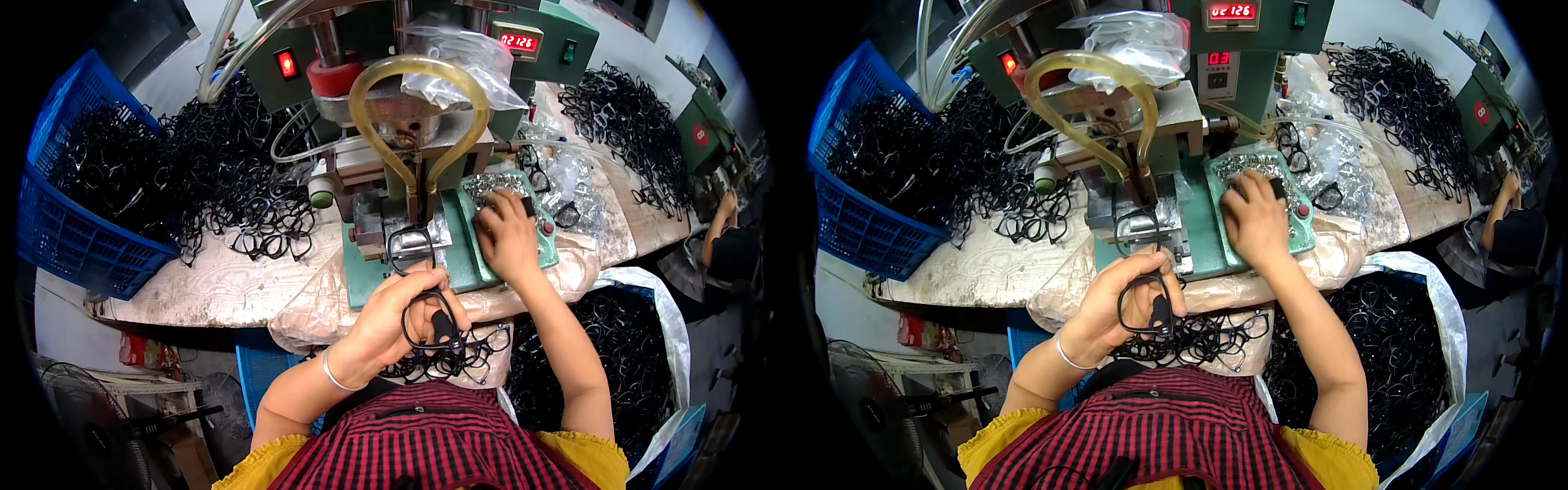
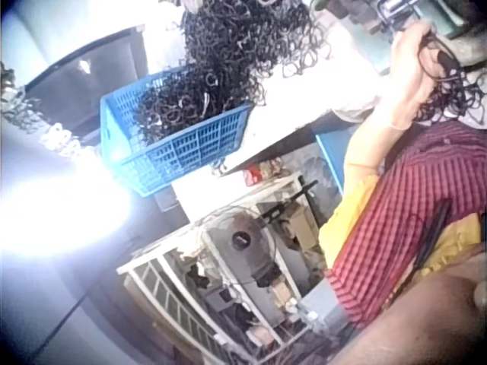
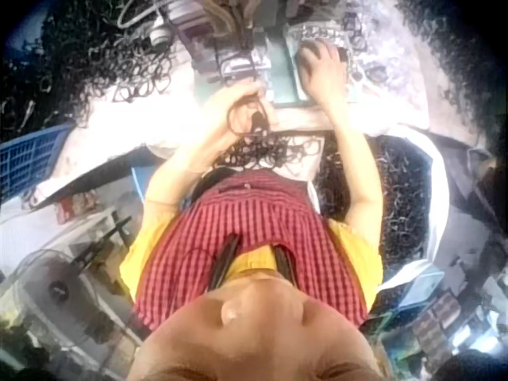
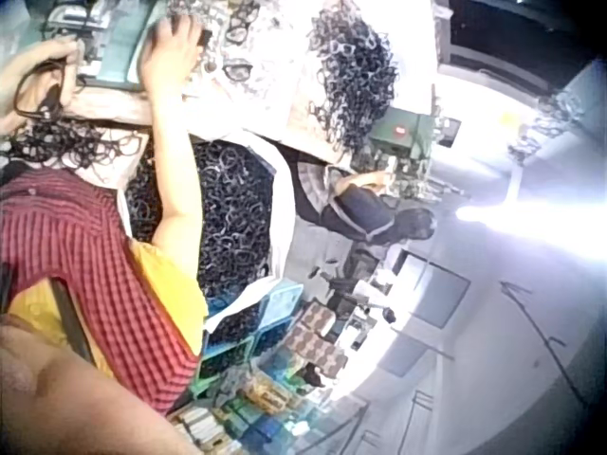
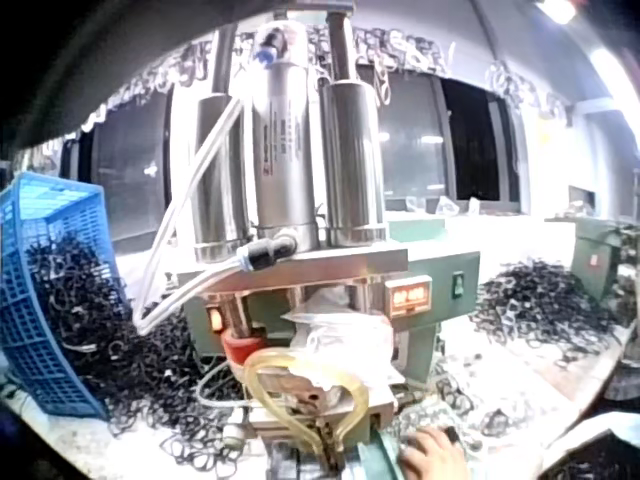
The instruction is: The person repeatedly picks up black eyeglass frames, places them into a green machine, and presses a lever to process each frame. Finished frames are placed on the table or into a pile. The person also briefly uses pliers to adjust a frame and moves a blue crate of frames.
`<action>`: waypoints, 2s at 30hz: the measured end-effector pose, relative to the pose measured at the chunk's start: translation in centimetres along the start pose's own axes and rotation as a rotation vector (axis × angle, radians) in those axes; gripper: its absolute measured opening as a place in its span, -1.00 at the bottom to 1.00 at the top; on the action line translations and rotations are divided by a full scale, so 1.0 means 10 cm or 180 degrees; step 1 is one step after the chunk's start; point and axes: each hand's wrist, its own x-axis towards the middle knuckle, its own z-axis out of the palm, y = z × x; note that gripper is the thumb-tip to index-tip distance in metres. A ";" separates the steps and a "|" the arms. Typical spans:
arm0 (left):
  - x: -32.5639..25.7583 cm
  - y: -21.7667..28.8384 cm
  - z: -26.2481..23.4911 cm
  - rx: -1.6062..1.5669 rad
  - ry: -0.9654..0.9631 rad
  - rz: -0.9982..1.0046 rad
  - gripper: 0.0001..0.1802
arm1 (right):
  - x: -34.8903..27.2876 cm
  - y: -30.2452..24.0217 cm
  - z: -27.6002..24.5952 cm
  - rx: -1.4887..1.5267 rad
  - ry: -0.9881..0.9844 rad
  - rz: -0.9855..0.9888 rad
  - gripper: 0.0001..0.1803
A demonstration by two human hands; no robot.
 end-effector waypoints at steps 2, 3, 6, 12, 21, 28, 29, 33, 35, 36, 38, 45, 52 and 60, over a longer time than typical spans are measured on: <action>0.02 -0.04 -0.08 -0.0019 -0.0208 -0.0061 -0.67 | 0.06 0.15 0.05 0.0278 0.0500 0.0126 -0.82; -0.05 -0.07 -0.13 -0.0123 -0.0349 -0.0177 -0.64 | 0.00 0.19 0.04 0.0796 0.0624 0.0521 -0.85; -0.27 -0.30 -0.56 0.0187 -0.0342 0.0211 -0.60 | -0.35 0.29 0.09 0.2994 0.1391 0.2131 -0.90; -0.30 -0.07 -1.41 0.1496 0.1617 0.0816 -0.76 | -0.22 0.15 0.24 0.3336 0.2009 0.2410 -0.87; -0.53 0.96 -1.74 0.5519 0.3101 0.3089 -0.91 | -0.02 -0.12 0.08 0.2996 0.0992 0.1817 -0.87; 0.18 0.97 -2.74 0.6514 0.3730 0.2617 -0.89 | -0.29 -0.05 0.01 0.1757 0.1011 0.1597 -0.87; 0.18 0.92 -2.67 0.6067 0.3714 0.2668 -0.86 | -0.44 0.00 -0.08 0.1699 0.1083 0.1623 -0.87; 0.09 0.94 -2.56 0.4981 0.3129 0.2959 -0.87 | -0.76 0.09 -0.39 0.2110 0.1011 0.2224 -0.88; 0.08 1.04 -2.54 0.4065 0.2783 0.3245 -0.82 | -0.56 -0.11 -0.49 0.2277 0.0879 0.1668 -0.86; 0.08 1.06 -2.56 0.3052 0.2544 0.3232 -0.81 | -0.38 -0.26 -0.53 0.2371 0.0813 0.1368 -0.86; 0.08 1.10 -2.30 0.2574 0.2532 0.3186 -0.72 | -0.01 -0.49 -0.54 0.2623 0.0637 0.0807 -0.86; 0.15 0.63 -2.38 0.0102 0.1668 0.3930 -0.75 | 0.25 -0.92 -0.13 0.3902 0.0970 0.1356 -0.69; 0.35 1.41 -1.98 0.0177 0.1627 0.4498 -0.70 | 0.34 -1.10 -0.28 0.5079 0.0577 0.1718 -0.51; 0.35 2.31 -2.64 -0.0688 0.0239 0.4043 -0.67 | 0.14 -0.87 -0.46 0.3918 0.0443 0.1162 -0.50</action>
